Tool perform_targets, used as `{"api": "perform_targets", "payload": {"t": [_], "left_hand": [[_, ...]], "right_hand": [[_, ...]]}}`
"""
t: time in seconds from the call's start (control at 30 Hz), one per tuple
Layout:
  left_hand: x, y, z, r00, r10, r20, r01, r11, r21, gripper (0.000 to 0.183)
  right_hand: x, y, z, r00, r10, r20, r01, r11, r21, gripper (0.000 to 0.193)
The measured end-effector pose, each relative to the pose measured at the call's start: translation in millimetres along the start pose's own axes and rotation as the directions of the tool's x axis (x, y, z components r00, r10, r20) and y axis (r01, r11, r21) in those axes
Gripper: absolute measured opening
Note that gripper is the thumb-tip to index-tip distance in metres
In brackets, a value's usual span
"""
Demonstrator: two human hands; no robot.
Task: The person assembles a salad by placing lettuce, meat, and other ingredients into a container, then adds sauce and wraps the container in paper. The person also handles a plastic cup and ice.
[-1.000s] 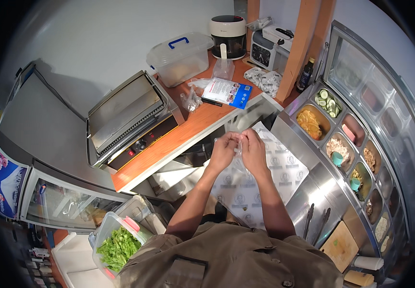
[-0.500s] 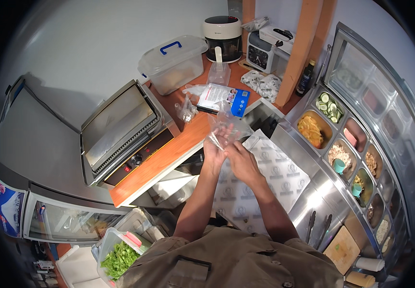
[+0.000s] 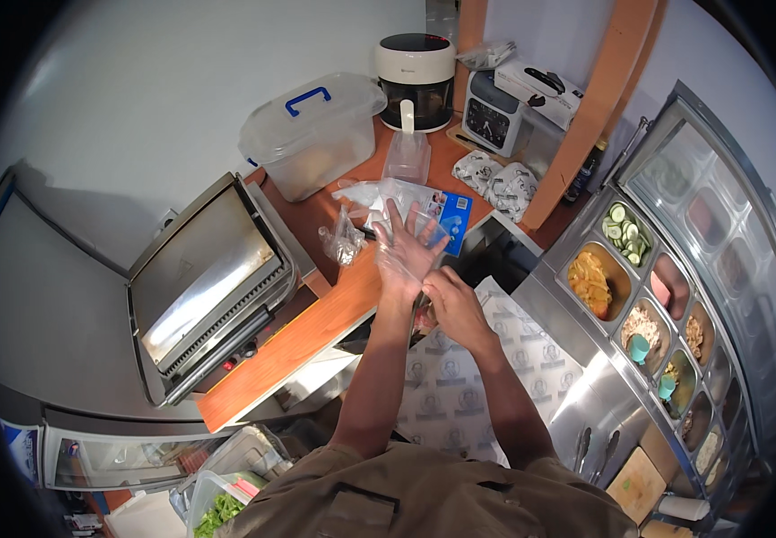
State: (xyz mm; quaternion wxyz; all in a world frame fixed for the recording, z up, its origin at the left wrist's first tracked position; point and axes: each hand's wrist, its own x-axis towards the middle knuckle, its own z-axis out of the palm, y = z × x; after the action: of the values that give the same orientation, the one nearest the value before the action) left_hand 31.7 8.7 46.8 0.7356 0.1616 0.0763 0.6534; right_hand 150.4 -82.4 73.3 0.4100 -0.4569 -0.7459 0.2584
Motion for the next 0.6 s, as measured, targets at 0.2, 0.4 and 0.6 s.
{"api": "perform_targets", "payload": {"t": [0.2,0.4,0.6], "left_hand": [[69,15,4,0.995,0.045,-0.089,0.028,0.73,0.683,0.09],[129,62,-7,0.996,0.085,0.006,-0.084,0.975,0.206,0.105],[147,79,-32,0.886,0.375,-0.273,-0.101,0.731,0.675,0.071]], "right_hand": [[47,13,5,0.99,-0.108,0.087,0.106,0.994,0.03,0.01],[111,30,25,0.966,-0.204,0.156,0.207,0.978,0.0,0.012],[269,103,70,0.856,0.252,-0.451,-0.377,0.902,-0.213,0.071]]}}
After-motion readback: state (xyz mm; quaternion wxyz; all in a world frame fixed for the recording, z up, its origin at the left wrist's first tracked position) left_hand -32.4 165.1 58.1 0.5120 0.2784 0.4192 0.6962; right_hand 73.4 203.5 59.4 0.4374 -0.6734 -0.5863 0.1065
